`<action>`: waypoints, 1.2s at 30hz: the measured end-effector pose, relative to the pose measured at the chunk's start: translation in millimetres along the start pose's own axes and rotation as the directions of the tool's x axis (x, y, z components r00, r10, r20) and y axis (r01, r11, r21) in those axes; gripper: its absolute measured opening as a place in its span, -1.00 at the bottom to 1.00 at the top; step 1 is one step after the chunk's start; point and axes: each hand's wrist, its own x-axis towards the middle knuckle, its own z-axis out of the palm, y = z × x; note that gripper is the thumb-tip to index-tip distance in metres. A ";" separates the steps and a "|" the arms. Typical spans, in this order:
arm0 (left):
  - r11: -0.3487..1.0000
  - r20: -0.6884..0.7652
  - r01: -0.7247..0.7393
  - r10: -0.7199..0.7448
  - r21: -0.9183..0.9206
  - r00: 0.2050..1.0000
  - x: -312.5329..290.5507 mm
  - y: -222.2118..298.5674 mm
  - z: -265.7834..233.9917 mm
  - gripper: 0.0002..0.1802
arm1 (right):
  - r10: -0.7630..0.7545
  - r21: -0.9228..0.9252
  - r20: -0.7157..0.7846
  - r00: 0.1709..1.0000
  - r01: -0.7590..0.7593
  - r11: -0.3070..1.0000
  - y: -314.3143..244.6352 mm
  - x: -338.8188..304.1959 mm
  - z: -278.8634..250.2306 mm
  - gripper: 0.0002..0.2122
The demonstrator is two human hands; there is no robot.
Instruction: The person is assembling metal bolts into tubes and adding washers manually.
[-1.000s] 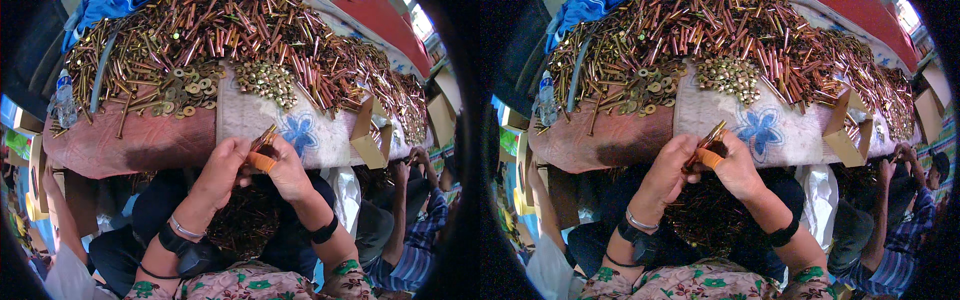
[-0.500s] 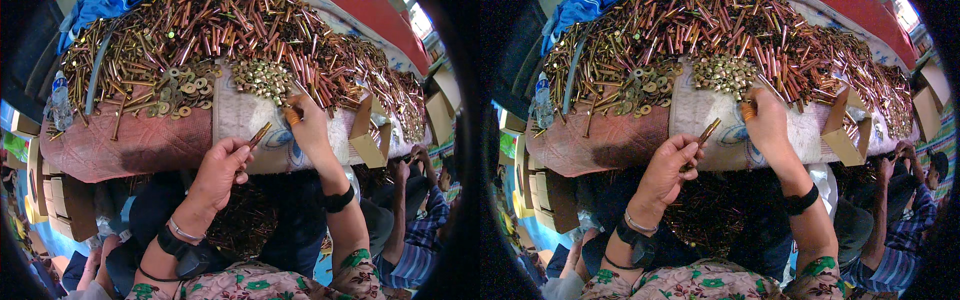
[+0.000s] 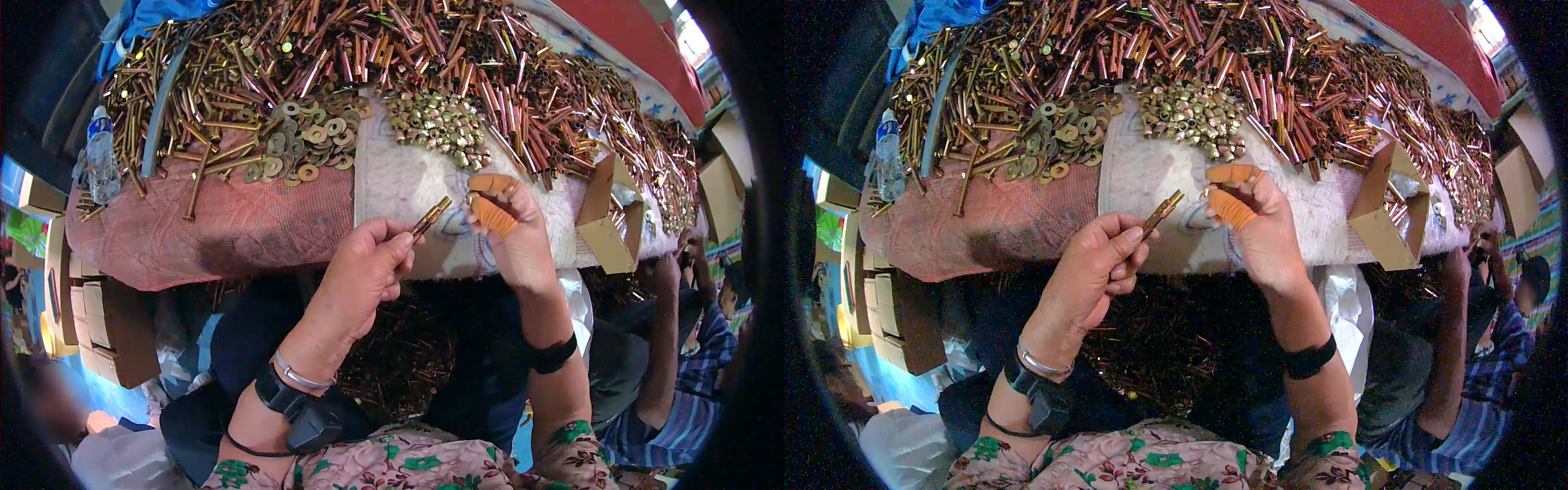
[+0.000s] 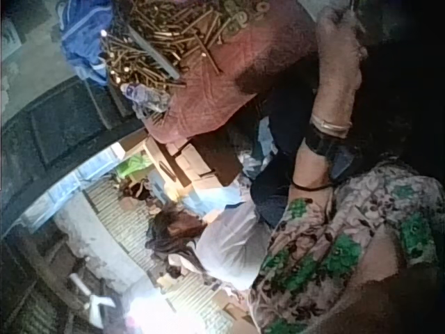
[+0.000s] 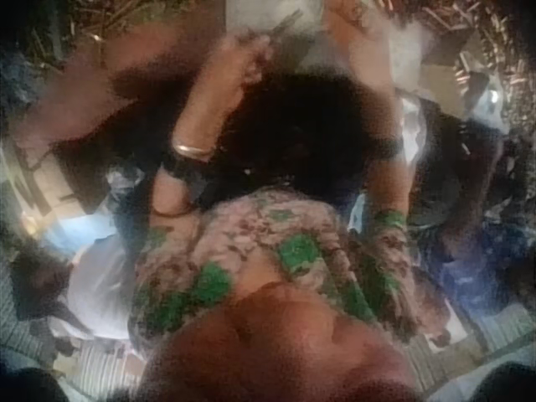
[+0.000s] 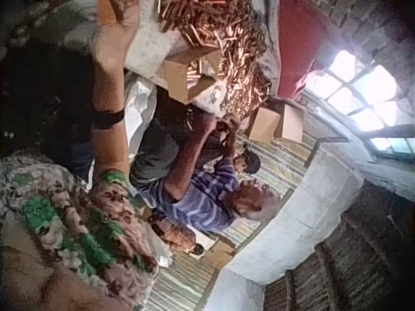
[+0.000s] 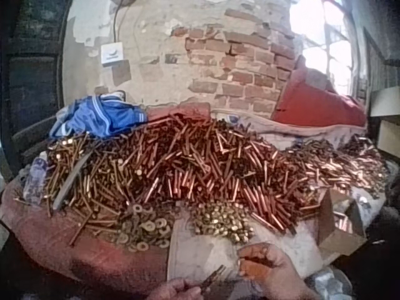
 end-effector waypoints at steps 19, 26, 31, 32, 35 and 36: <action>0.964 0.021 -0.050 0.047 0.260 0.999 -4.4 -1.2 -0.1 -0.89 | -0.078 -0.228 0.074 0.994 0.093 0.969 -3.0 -21.6 14.1 -0.85; 0.925 0.041 -0.118 0.110 0.361 0.993 -8.3 0.5 -0.8 -0.89 | 0.084 -0.241 0.153 0.985 -0.045 0.969 0.5 -19.7 7.4 -0.87; 0.887 0.057 -0.147 0.136 0.437 0.989 -7.2 -1.8 -2.9 -0.91 | 0.000 -0.377 0.048 0.999 0.018 0.926 2.3 -20.9 16.1 -0.85; 0.884 0.063 -0.143 0.129 0.444 0.990 -8.6 -0.4 -2.0 -0.91 | -0.042 -0.408 0.075 0.996 0.070 0.910 5.0 -20.2 13.7 -0.84; 0.871 0.058 -0.136 0.124 0.472 0.991 -9.6 1.2 -1.0 -0.90 | 0.204 -0.209 -0.002 0.979 -0.200 0.957 -3.0 -24.2 18.5 -0.84; 0.865 0.049 -0.135 0.127 0.483 0.991 -9.4 1.7 -1.6 -0.90 | 0.187 -0.218 0.011 0.982 -0.180 0.959 -4.7 -26.4 21.4 -0.83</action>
